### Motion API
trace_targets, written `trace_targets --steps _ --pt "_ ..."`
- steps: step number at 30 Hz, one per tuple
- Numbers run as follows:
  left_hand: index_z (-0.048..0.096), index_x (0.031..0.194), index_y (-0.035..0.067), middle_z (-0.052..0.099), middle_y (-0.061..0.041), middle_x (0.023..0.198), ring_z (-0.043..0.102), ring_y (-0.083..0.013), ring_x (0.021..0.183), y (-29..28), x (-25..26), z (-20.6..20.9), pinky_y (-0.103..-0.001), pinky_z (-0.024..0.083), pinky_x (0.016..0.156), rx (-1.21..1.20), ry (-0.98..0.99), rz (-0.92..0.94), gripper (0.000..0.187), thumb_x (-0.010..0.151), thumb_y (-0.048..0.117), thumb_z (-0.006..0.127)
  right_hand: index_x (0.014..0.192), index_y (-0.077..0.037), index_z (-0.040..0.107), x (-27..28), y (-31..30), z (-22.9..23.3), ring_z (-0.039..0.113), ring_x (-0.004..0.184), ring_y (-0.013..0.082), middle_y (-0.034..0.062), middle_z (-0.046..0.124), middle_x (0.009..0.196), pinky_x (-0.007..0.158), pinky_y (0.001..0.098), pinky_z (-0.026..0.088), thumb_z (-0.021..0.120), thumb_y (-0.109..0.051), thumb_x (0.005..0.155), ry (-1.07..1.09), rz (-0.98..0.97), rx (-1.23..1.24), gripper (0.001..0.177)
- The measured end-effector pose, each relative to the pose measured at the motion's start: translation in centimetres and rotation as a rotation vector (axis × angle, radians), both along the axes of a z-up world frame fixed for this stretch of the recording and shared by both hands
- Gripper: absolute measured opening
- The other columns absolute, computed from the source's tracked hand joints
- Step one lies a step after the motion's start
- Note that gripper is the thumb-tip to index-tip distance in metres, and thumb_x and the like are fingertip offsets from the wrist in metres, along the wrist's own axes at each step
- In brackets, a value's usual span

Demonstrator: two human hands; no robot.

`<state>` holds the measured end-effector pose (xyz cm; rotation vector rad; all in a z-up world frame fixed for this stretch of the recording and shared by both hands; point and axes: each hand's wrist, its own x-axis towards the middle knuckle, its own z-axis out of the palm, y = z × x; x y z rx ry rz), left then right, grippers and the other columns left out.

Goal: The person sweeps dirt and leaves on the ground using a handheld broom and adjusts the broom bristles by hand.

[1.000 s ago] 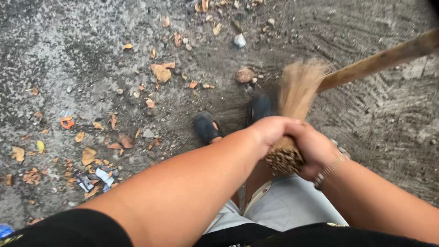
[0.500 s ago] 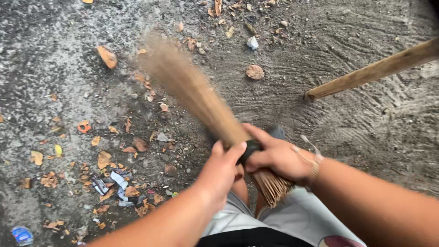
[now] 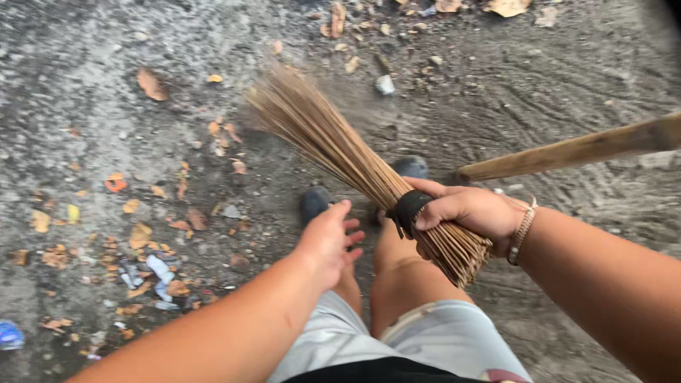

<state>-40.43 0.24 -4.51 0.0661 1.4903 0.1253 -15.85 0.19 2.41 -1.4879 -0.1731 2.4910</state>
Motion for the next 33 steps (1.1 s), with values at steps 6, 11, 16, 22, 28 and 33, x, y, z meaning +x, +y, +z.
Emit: trace_targets --steps 6,11,16,22,28,33 --pt "0.059 0.125 0.017 0.063 -0.004 0.116 0.062 -0.0191 0.1 0.2 7.2 0.3 -0.041 0.05 0.085 0.052 -0.085 -0.072 0.042 0.093 0.044 0.06 0.157 -0.039 0.029 7.8 -3.3 -0.4 0.074 0.077 0.0323 0.0172 0.072 0.104 0.066 0.0472 0.063 0.064 -0.004 0.078 -0.14 -0.26 0.083 0.093" --pt "0.06 0.12 0.018 0.066 -0.002 0.114 0.062 -0.0164 0.1 0.8 11.6 0.8 -0.039 0.052 0.085 0.1 -0.139 -0.129 0.037 0.093 0.043 0.06 0.116 -0.01 0.053 12.0 1.8 -5.3 0.066 0.063 0.0305 0.0131 0.064 0.083 0.048 0.052 0.057 0.063 -0.022 0.082 -0.38 -0.392 -0.04 0.037" --pt "0.063 0.117 0.012 0.069 -0.004 0.107 0.066 -0.0154 0.093 1.8 11.5 -0.4 -0.037 0.048 0.079 0.061 -0.082 -0.027 0.042 0.095 0.047 0.056 0.12 -0.021 0.055 5.2 6.3 -6.3 0.068 0.068 0.0274 0.0083 0.067 0.091 0.055 0.0511 0.056 0.065 -0.022 0.08 -0.317 -0.105 -0.087 0.041" --pt "0.057 0.121 0.017 0.066 -0.004 0.108 0.063 -0.0183 0.092 6.1 11.7 -1.6 -0.039 0.049 0.081 0.0 -0.048 0.038 0.039 0.096 0.046 0.055 0.152 -0.025 0.044 12.6 4.9 -3.7 0.069 0.076 0.0227 0.0118 0.068 0.097 0.064 0.0369 0.059 0.067 -0.016 0.079 -0.032 0.003 0.122 0.077" --pt "0.061 0.126 0.016 0.067 -0.002 0.11 0.063 -0.0158 0.095 12.6 15.7 -1.2 -0.038 0.052 0.084 0.043 -0.147 -0.175 0.041 0.094 0.041 0.059 0.157 -0.027 0.048 21.5 -0.6 -2.2 0.072 0.083 0.0288 0.0153 0.067 0.103 0.066 0.0437 0.062 0.068 -0.014 0.082 -0.181 -0.485 0.133 0.078" --pt "0.058 0.125 0.02 0.065 -0.002 0.108 0.061 -0.0158 0.093 18.6 15.9 -0.1 -0.038 0.049 0.082 0.084 -0.252 -0.187 0.039 0.093 0.04 0.062 0.128 -0.016 0.054 24.6 7.2 -9.0 0.066 0.081 0.0258 0.0064 0.063 0.1 0.066 0.0515 0.06 0.066 -0.023 0.089 -0.583 -0.639 -0.108 0.042"
